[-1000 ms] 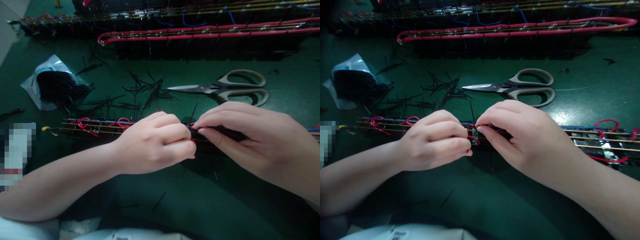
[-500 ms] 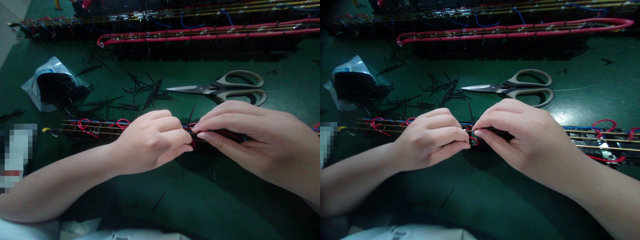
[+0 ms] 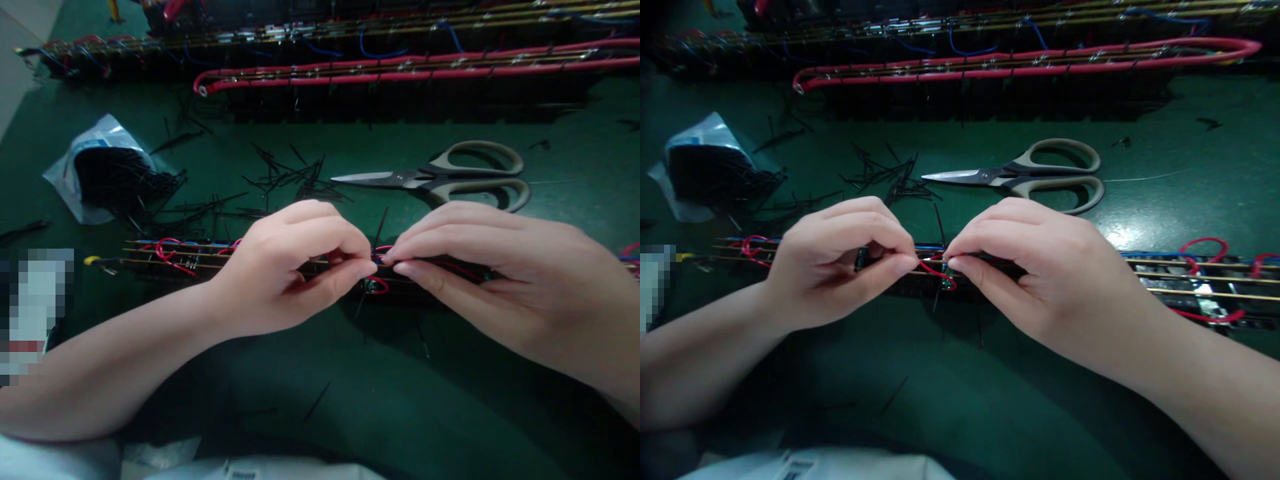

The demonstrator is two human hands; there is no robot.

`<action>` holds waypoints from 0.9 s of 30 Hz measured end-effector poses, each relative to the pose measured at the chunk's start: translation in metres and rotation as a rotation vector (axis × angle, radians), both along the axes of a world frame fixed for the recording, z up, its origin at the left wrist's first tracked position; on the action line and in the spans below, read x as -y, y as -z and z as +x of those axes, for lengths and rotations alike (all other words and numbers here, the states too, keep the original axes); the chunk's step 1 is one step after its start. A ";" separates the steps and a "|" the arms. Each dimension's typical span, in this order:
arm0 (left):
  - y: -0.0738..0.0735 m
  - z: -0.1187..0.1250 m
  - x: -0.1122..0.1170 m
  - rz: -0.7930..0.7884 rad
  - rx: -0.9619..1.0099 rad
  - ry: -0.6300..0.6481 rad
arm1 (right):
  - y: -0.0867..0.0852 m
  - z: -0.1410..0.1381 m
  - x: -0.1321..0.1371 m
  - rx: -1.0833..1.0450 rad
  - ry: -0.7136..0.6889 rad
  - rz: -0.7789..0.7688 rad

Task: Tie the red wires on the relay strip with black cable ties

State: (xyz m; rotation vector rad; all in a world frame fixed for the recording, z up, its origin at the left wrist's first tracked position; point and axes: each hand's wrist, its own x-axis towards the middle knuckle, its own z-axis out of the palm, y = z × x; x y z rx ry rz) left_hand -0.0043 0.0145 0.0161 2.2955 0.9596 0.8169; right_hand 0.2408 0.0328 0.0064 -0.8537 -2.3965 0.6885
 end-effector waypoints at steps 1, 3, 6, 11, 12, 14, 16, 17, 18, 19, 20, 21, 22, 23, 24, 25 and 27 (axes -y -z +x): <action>0.000 -0.001 -0.001 -0.003 0.015 -0.007 | 0.000 0.000 0.000 0.002 -0.002 0.004; 0.000 -0.002 -0.001 -0.005 0.040 -0.016 | 0.000 0.000 0.000 0.008 -0.009 0.017; 0.002 -0.002 -0.001 0.019 0.021 0.025 | 0.001 0.001 0.001 0.015 -0.002 0.027; 0.010 0.000 0.006 0.338 -0.315 0.260 | 0.002 -0.001 0.001 0.015 0.022 0.029; 0.013 0.001 0.008 0.419 -0.384 0.284 | 0.001 -0.001 0.000 0.011 0.023 0.025; 0.017 0.003 0.009 0.530 -0.463 0.303 | 0.001 -0.002 0.000 0.008 0.024 0.003; 0.021 0.004 0.010 0.587 -0.477 0.299 | 0.000 -0.003 -0.001 0.003 0.024 -0.017; 0.023 0.004 0.010 0.607 -0.475 0.293 | -0.001 -0.003 -0.001 0.004 0.021 -0.022; 0.024 0.005 0.011 0.625 -0.469 0.286 | -0.002 -0.002 -0.001 0.000 0.017 -0.018; 0.025 0.005 0.011 0.638 -0.461 0.280 | -0.002 -0.002 -0.001 -0.002 0.012 -0.012; 0.025 0.006 0.012 0.644 -0.453 0.274 | -0.002 -0.002 -0.001 -0.004 0.008 -0.001; 0.026 0.006 0.012 0.645 -0.440 0.267 | -0.001 -0.001 -0.001 -0.004 0.005 0.009; 0.026 0.006 0.013 0.640 -0.427 0.258 | -0.001 -0.001 -0.001 -0.004 -0.001 0.018; 0.026 0.007 0.013 0.633 -0.414 0.248 | 0.000 0.000 -0.001 -0.004 -0.005 0.026; 0.025 0.007 0.014 0.624 -0.407 0.239 | 0.001 0.000 -0.002 -0.006 -0.009 0.034; 0.025 0.007 0.014 0.619 -0.407 0.236 | 0.001 0.000 -0.002 0.000 -0.013 0.037; 0.025 0.007 0.014 0.614 -0.427 0.253 | 0.001 0.000 -0.002 0.000 -0.019 0.043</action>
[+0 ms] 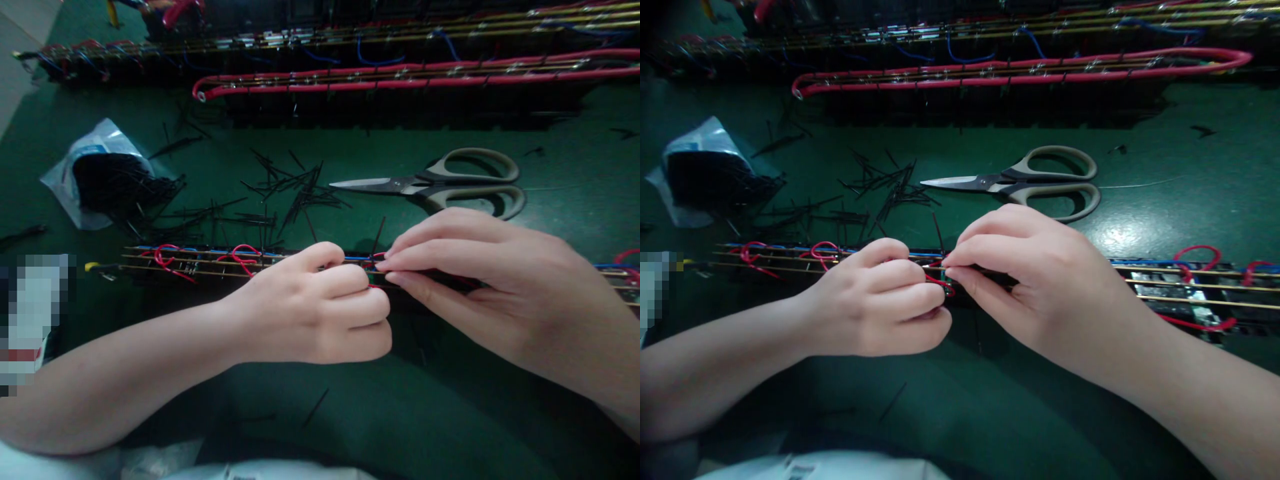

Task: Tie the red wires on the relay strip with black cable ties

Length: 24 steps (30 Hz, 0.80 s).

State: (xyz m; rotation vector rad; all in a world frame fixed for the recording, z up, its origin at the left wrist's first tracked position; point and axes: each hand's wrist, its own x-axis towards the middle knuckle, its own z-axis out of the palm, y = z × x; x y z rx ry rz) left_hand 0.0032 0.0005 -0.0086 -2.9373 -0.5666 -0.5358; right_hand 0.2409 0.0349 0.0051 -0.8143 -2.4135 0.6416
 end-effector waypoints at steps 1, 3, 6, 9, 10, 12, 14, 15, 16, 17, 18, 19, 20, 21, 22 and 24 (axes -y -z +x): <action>0.000 0.000 0.000 -0.001 -0.015 0.010 | 0.000 0.000 0.000 0.003 -0.001 0.002; 0.000 0.000 0.000 -0.004 -0.027 0.023 | 0.000 -0.001 0.000 0.008 -0.002 0.004; 0.000 0.000 0.000 -0.006 -0.010 0.028 | 0.000 -0.002 0.001 0.017 -0.011 0.009; -0.001 -0.001 -0.001 -0.025 0.038 0.020 | 0.000 -0.001 0.001 0.005 -0.007 0.005; -0.001 -0.001 -0.001 -0.040 0.058 0.006 | -0.001 -0.001 0.000 -0.001 -0.003 0.002; -0.002 -0.002 -0.002 -0.071 0.098 -0.033 | -0.002 -0.001 -0.001 -0.005 -0.006 -0.007; -0.003 -0.001 -0.003 -0.093 0.134 -0.070 | -0.004 -0.002 -0.002 -0.009 -0.012 -0.012; -0.004 -0.001 -0.003 -0.106 0.146 -0.089 | -0.005 -0.002 -0.002 -0.008 -0.012 -0.016; -0.004 -0.001 -0.003 -0.125 0.152 -0.110 | -0.005 -0.002 -0.002 -0.008 -0.011 -0.021; -0.005 -0.001 -0.003 -0.148 0.158 -0.132 | -0.006 -0.002 -0.002 -0.010 -0.010 -0.026; -0.007 -0.001 -0.003 -0.177 0.162 -0.156 | -0.006 -0.002 -0.002 -0.016 -0.009 -0.028; -0.008 -0.001 -0.003 -0.209 0.165 -0.180 | -0.006 -0.001 -0.002 -0.020 -0.009 -0.033; -0.009 -0.001 -0.003 -0.244 0.170 -0.200 | -0.007 -0.001 -0.002 -0.025 -0.011 -0.037; -0.010 -0.001 -0.003 -0.278 0.178 -0.217 | -0.007 -0.001 -0.002 -0.033 -0.014 -0.041; -0.011 -0.001 -0.004 -0.311 0.186 -0.230 | -0.007 -0.001 -0.002 -0.038 -0.016 -0.050; -0.013 0.000 -0.004 -0.369 0.190 -0.246 | -0.007 -0.001 -0.002 -0.034 -0.033 -0.070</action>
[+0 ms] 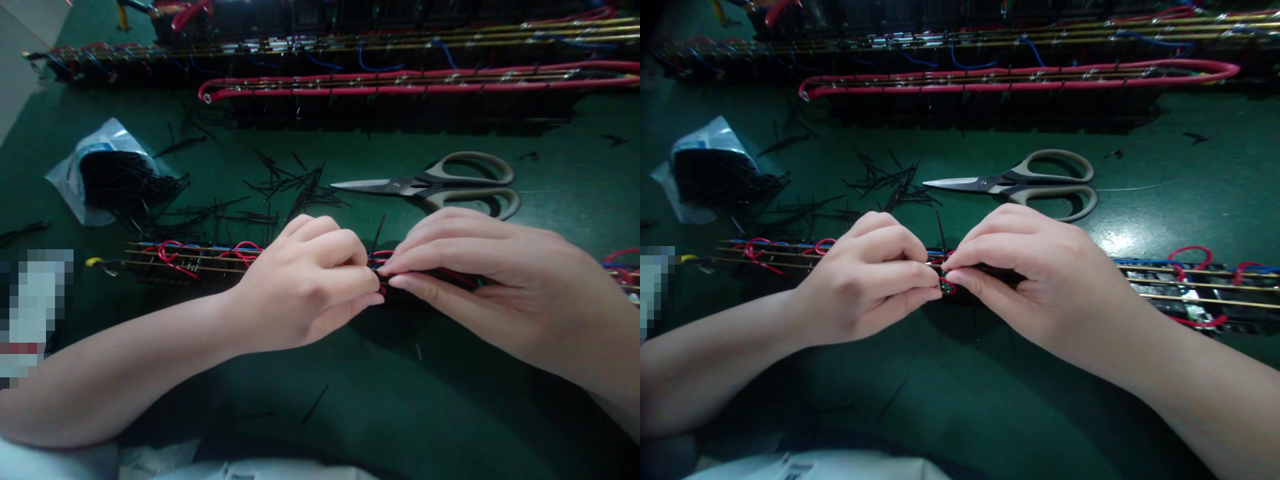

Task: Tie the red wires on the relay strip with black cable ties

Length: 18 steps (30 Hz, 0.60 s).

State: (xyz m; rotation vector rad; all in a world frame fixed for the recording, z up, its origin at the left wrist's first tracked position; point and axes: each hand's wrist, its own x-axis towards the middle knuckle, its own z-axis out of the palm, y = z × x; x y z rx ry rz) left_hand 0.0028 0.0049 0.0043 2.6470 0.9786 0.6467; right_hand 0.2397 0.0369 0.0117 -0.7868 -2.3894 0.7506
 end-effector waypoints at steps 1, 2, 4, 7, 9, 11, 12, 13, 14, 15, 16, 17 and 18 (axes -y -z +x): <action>-0.001 0.000 -0.001 -0.020 -0.001 -0.001 | 0.000 0.000 0.000 0.001 -0.013 -0.003; -0.001 0.000 -0.001 -0.033 -0.007 -0.002 | 0.000 -0.001 -0.001 0.004 -0.028 -0.002; -0.002 0.001 -0.002 -0.047 -0.025 0.005 | 0.000 -0.001 -0.002 0.011 -0.056 0.012; -0.002 0.001 -0.002 -0.067 -0.030 0.006 | 0.000 -0.002 -0.003 0.006 -0.066 0.033; -0.003 0.001 -0.002 -0.097 -0.026 0.000 | 0.000 -0.002 -0.003 0.004 -0.065 0.031; -0.003 0.001 -0.002 -0.127 -0.021 -0.009 | 0.000 -0.001 -0.002 0.004 -0.064 0.024; -0.003 0.002 -0.002 -0.133 -0.018 -0.012 | 0.000 -0.001 -0.002 0.000 -0.062 0.023; -0.003 0.002 -0.002 -0.133 -0.017 -0.015 | 0.000 -0.001 -0.002 0.000 -0.065 0.021; -0.003 0.002 -0.002 -0.126 -0.014 -0.018 | 0.000 0.000 -0.002 -0.003 -0.065 0.020; -0.002 0.002 -0.002 -0.118 -0.011 -0.020 | 0.000 0.000 -0.002 -0.005 -0.063 0.019; -0.002 0.002 -0.002 -0.109 -0.009 -0.019 | 0.000 0.000 -0.002 -0.004 -0.060 0.015; -0.002 0.002 -0.002 -0.105 -0.009 -0.017 | 0.000 0.001 -0.002 -0.003 -0.061 0.010; -0.002 0.002 -0.002 -0.104 -0.009 -0.017 | 0.000 0.001 -0.002 -0.002 -0.059 0.007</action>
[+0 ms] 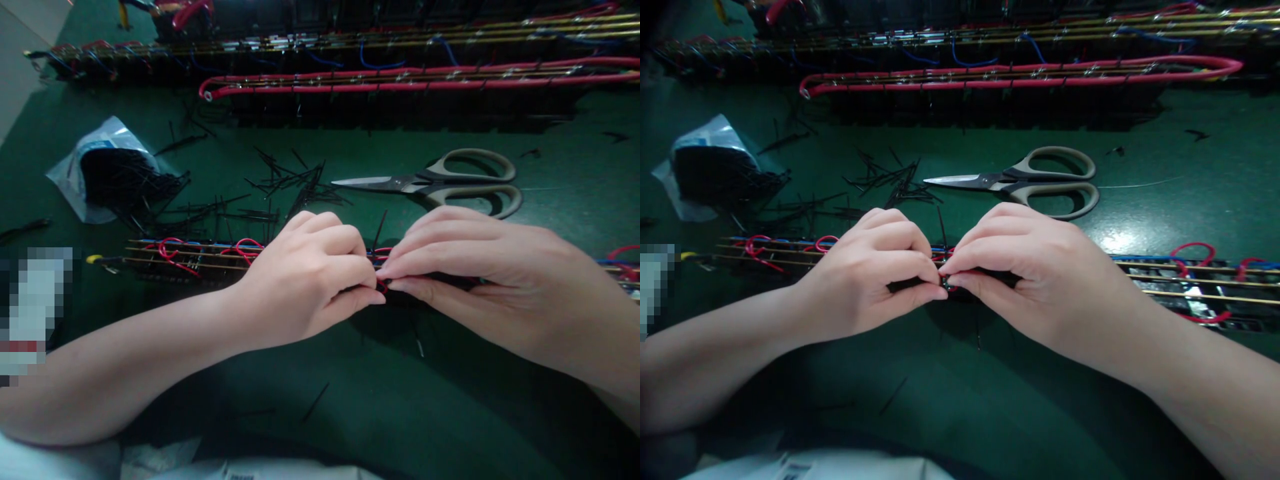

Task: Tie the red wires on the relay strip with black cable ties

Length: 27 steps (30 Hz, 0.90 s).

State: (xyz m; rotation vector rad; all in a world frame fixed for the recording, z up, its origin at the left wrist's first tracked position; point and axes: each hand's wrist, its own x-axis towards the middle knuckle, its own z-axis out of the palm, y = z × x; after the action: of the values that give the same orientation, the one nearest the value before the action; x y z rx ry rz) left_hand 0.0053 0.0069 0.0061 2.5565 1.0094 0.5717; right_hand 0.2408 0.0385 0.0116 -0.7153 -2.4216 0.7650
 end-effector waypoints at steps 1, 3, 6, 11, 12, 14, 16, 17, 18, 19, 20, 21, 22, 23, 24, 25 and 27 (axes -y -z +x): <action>0.000 0.000 0.000 -0.002 0.000 0.000 | 0.000 0.000 0.000 -0.001 0.000 0.001; 0.000 0.000 0.000 -0.006 -0.001 -0.003 | 0.000 0.000 0.000 -0.006 -0.003 0.004; 0.000 0.001 0.000 -0.014 -0.002 -0.006 | 0.000 0.000 0.000 -0.023 -0.003 -0.002; -0.001 0.000 0.000 -0.017 -0.002 0.005 | 0.001 -0.002 -0.001 0.001 0.011 -0.044; -0.002 -0.001 0.000 -0.014 0.003 0.009 | 0.001 -0.002 -0.001 0.003 0.008 -0.040; -0.002 -0.001 -0.001 -0.014 0.022 0.015 | 0.002 -0.001 0.000 0.006 -0.002 -0.022; -0.002 -0.001 -0.001 -0.020 0.032 0.010 | 0.003 -0.001 0.000 0.011 -0.016 0.007; -0.002 -0.001 -0.001 -0.016 0.034 0.006 | 0.003 -0.001 0.000 0.011 -0.023 0.025; -0.002 0.000 0.000 -0.005 0.033 0.003 | 0.004 -0.001 0.001 0.006 -0.030 0.045; -0.001 0.001 0.000 0.012 0.030 -0.001 | 0.004 -0.002 0.001 -0.002 -0.035 0.065; 0.000 0.002 0.000 0.033 0.029 -0.005 | 0.004 -0.002 0.001 -0.010 -0.039 0.079; 0.001 0.003 0.001 0.053 0.031 -0.010 | 0.004 -0.002 0.002 -0.017 -0.040 0.086; 0.002 0.003 0.001 0.070 0.034 -0.016 | 0.004 -0.002 0.002 -0.020 -0.044 0.085; 0.002 0.004 0.002 0.082 0.036 -0.023 | 0.004 -0.002 0.002 -0.023 -0.048 0.080; 0.003 0.004 0.002 0.089 0.038 -0.029 | 0.004 -0.002 0.002 -0.024 -0.052 0.071; 0.004 0.004 0.002 0.094 0.040 -0.034 | 0.003 -0.002 0.003 -0.022 -0.054 0.062; 0.004 0.003 0.002 0.095 0.043 -0.035 | 0.002 -0.002 0.004 -0.024 -0.036 0.060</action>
State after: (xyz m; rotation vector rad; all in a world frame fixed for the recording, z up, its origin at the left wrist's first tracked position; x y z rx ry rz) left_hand 0.0086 0.0050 0.0018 2.6012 1.0368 0.6977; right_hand 0.2384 0.0347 0.0094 -0.6369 -2.4315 0.7078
